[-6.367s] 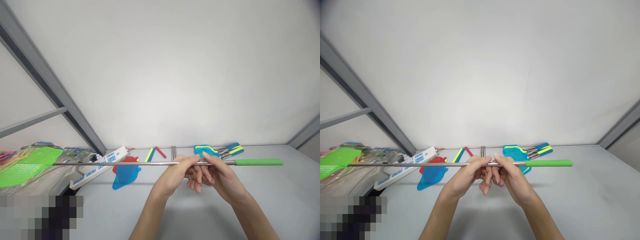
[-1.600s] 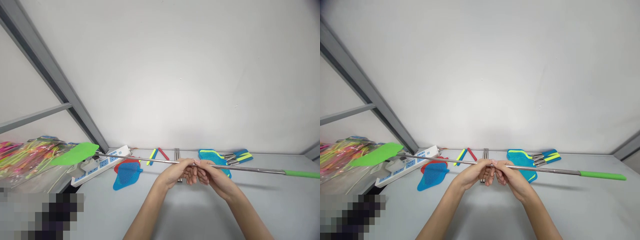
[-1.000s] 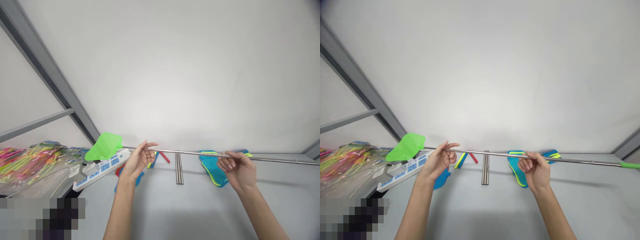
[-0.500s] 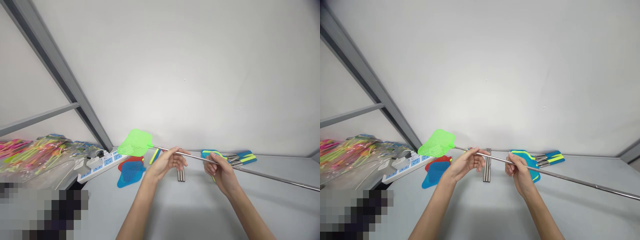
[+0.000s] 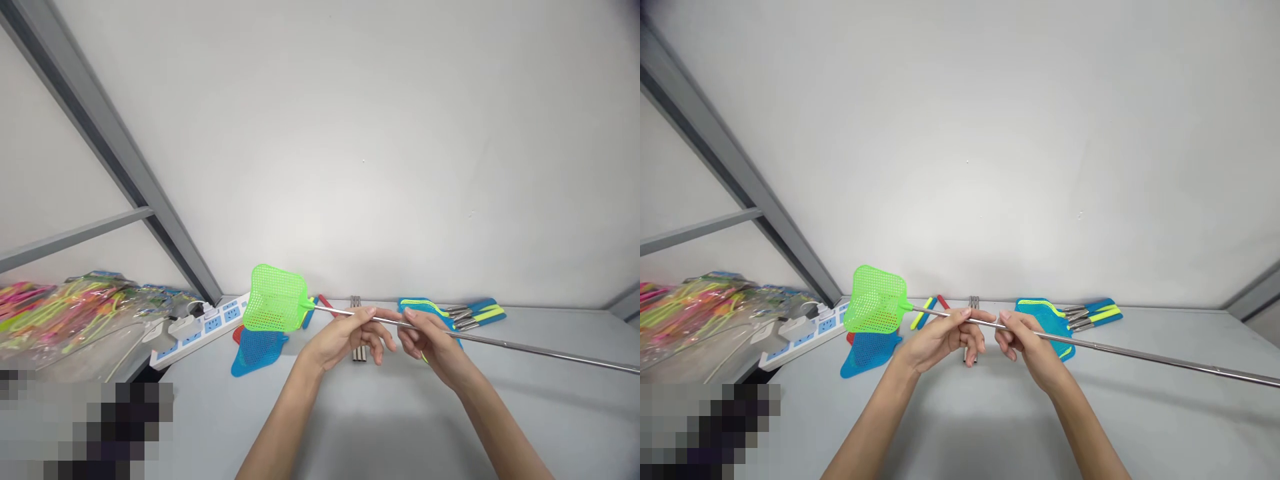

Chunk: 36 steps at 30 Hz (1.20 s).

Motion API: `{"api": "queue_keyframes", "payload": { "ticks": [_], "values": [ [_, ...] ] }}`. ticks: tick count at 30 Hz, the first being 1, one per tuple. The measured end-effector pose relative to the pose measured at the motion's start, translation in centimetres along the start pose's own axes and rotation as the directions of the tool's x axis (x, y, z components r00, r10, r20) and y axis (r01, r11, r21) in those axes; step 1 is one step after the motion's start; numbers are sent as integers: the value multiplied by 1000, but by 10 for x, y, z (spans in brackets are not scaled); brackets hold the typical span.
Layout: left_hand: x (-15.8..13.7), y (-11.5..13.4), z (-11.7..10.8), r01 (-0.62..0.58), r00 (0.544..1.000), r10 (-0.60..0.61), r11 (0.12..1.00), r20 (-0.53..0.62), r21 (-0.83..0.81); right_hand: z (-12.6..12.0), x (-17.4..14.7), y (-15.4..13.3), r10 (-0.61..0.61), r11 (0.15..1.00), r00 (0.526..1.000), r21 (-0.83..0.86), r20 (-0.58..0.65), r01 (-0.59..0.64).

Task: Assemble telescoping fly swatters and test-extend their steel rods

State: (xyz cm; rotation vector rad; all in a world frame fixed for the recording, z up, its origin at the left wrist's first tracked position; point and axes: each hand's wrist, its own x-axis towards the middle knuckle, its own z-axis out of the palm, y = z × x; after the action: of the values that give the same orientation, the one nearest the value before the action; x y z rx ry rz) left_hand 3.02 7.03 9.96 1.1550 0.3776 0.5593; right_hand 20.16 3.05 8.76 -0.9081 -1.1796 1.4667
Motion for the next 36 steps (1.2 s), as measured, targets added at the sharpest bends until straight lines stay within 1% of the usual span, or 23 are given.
{"api": "queue_keyframes", "payload": {
  "ticks": [3,6,9,11,13,14,15,17,19,21,23,24,25,26,27,29,32,36],
  "values": [
    [-2,3,-3,-8,1000,8,999,-10,33,-4,-3,-6,84,994,992,-80,91,-77],
    [-11,11,-10,-34,996,36,999,-77,28,-7,-5,-10,101,993,985,-68,141,-92],
    [-20,21,-16,-99,978,98,995,-185,1,-7,-7,-14,98,994,984,-55,151,-91],
    [-22,24,-16,-144,964,144,989,-222,13,-6,-8,-16,105,994,981,-47,163,-98],
    [-19,24,-14,-236,939,227,972,-258,-7,-4,-9,-18,97,995,983,-33,159,-93],
    [-16,23,-12,-306,915,284,952,-287,-34,-3,-9,-19,89,996,985,-29,148,-86],
    [-13,21,-9,-383,880,343,922,-327,-62,-2,-9,-20,82,996,988,-30,134,-79],
    [-7,17,-5,-530,788,447,843,-423,-96,0,-10,-21,80,996,991,-38,109,-76],
    [-3,13,-3,-659,664,530,748,-527,-78,2,-11,-21,80,996,994,-50,80,-77],
    [-1,9,-3,-764,509,592,645,-625,-11,5,-12,-21,84,995,994,-65,65,-80],
    [-1,6,-5,-818,351,613,568,-707,86,9,-13,-20,99,992,993,-80,62,-94],
    [-1,5,-6,-822,286,607,553,-742,135,10,-13,-19,110,991,992,-86,66,-104],
    [0,4,-7,-813,234,588,555,-774,176,11,-12,-18,120,990,990,-89,70,-114],
    [0,3,-7,-797,195,560,569,-805,202,12,-12,-17,128,989,989,-89,72,-121],
    [1,1,-7,-779,169,525,589,-834,213,12,-12,-17,133,988,988,-89,76,-126],
    [3,-1,-5,-747,146,452,634,-880,202,12,-12,-15,146,986,985,-87,92,-138],
    [7,-7,2,-724,142,385,669,-912,170,10,-12,-15,163,983,980,-100,115,-152],
    [9,-14,10,-732,134,367,663,-921,157,10,-13,-16,170,981,976,-119,134,-154]
  ]
}}
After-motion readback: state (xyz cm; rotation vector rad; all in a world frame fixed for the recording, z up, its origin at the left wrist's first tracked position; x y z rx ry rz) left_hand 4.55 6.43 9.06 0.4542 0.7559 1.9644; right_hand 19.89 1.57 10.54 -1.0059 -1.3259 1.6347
